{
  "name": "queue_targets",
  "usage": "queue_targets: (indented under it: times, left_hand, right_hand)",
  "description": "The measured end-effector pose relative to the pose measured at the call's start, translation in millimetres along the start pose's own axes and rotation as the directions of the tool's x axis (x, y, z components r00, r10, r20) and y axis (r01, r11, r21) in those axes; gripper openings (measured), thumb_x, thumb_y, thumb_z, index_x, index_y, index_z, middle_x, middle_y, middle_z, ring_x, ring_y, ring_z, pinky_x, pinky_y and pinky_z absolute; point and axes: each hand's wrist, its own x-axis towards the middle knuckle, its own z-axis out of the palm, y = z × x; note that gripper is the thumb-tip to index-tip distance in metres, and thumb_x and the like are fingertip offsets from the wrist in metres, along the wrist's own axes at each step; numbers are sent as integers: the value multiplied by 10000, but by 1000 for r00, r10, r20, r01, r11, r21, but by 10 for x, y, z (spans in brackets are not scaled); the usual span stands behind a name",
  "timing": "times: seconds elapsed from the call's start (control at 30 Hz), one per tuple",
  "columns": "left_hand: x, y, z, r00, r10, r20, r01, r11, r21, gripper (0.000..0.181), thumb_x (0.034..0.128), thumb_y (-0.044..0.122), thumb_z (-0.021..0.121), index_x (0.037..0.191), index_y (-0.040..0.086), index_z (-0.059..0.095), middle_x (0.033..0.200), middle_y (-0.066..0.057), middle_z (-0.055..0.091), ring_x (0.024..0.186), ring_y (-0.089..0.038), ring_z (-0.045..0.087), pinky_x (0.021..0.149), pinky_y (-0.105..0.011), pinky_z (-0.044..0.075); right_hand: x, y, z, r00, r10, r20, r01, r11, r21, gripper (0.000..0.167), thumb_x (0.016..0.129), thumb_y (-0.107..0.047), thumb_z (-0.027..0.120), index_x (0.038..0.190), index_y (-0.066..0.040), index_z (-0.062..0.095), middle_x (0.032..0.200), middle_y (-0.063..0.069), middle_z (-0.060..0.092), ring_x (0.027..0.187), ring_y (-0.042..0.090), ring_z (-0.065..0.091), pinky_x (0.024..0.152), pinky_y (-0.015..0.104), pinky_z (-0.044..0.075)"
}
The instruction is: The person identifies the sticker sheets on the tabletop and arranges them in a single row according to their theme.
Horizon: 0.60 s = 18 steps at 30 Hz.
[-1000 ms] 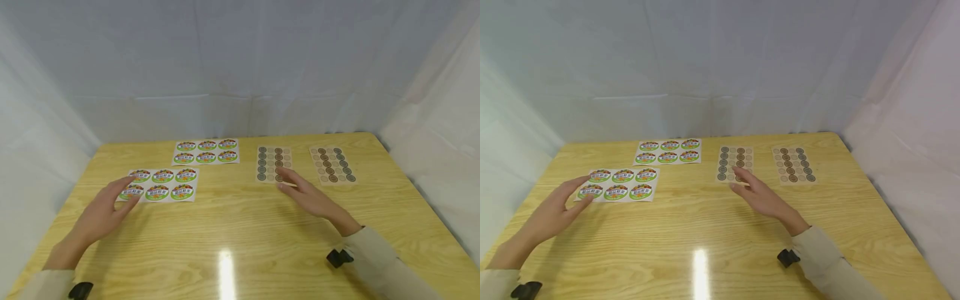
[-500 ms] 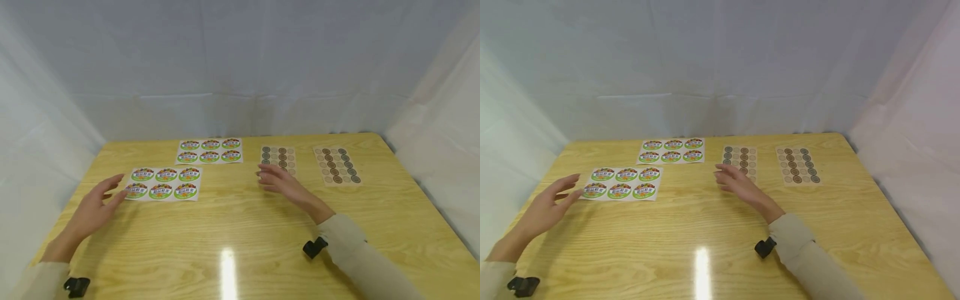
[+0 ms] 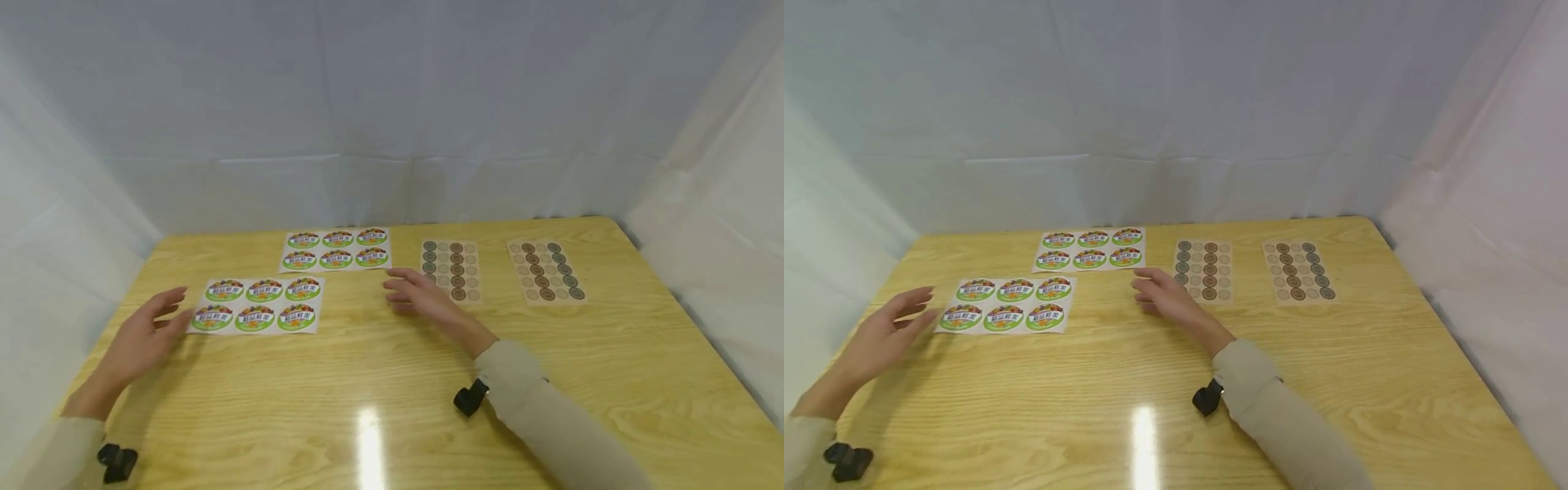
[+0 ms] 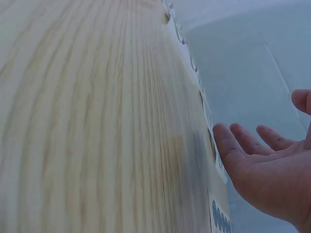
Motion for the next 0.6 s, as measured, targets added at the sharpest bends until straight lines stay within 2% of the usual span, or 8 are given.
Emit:
queue_targets:
  times: [0.07, 0.17, 0.33, 0.43, 0.6]
  left_hand:
    - [34, -39, -16, 1000, 1, 6, -1, 1000, -2, 606, 1028, 300, 430, 1485, -39, 222, 1386, -389, 315, 1161, -588, 374, 838, -658, 376]
    - [97, -85, -39, 1000, -1, 9, 1, 1000, -3, 603, 1026, 290, 433, 1477, -55, 229, 1365, -410, 322, 1146, -599, 382, 850, -664, 372]
    - [206, -101, -25, 999, -23, 45, 22, 1000, 8, 623, 1026, 305, 425, 1470, -78, 213, 1372, -417, 300, 1164, -596, 368, 869, -664, 368]
    - [260, -92, 2, 997, -29, 65, 27, 999, 25, 641, 1028, 324, 417, 1473, -81, 196, 1372, -417, 296, 1176, -588, 364, 879, -663, 364]
    - [339, -83, 24, 997, -19, 73, 16, 999, 41, 643, 1030, 315, 417, 1469, -93, 185, 1369, -415, 301, 1183, -579, 358, 890, -665, 345]
  right_hand:
    - [63, 7, 100, 1000, 3, -8, -4, 1000, -27, 452, 1033, -202, 422, 1443, -20, 362, 1375, 208, 471, 1212, 349, 503, 974, 405, 435]
    - [163, 18, 239, 1000, -30, 5, 31, 993, -118, 472, 1021, -229, 465, 1439, -31, 373, 1349, 185, 495, 1181, 331, 525, 954, 383, 452]
    - [330, 49, 418, 998, -59, 15, 61, 959, -275, 493, 999, -275, 517, 1429, -63, 402, 1325, 119, 510, 1135, 256, 542, 893, 331, 482]
    - [408, 61, 513, 999, -46, -2, 43, 959, -281, 481, 993, -264, 532, 1417, -66, 420, 1307, 112, 529, 1116, 229, 556, 865, 312, 492]
    - [502, 62, 654, 997, -43, -65, 28, 976, -217, 478, 970, -221, 576, 1391, -34, 448, 1256, 122, 562, 1087, 245, 575, 854, 317, 499]
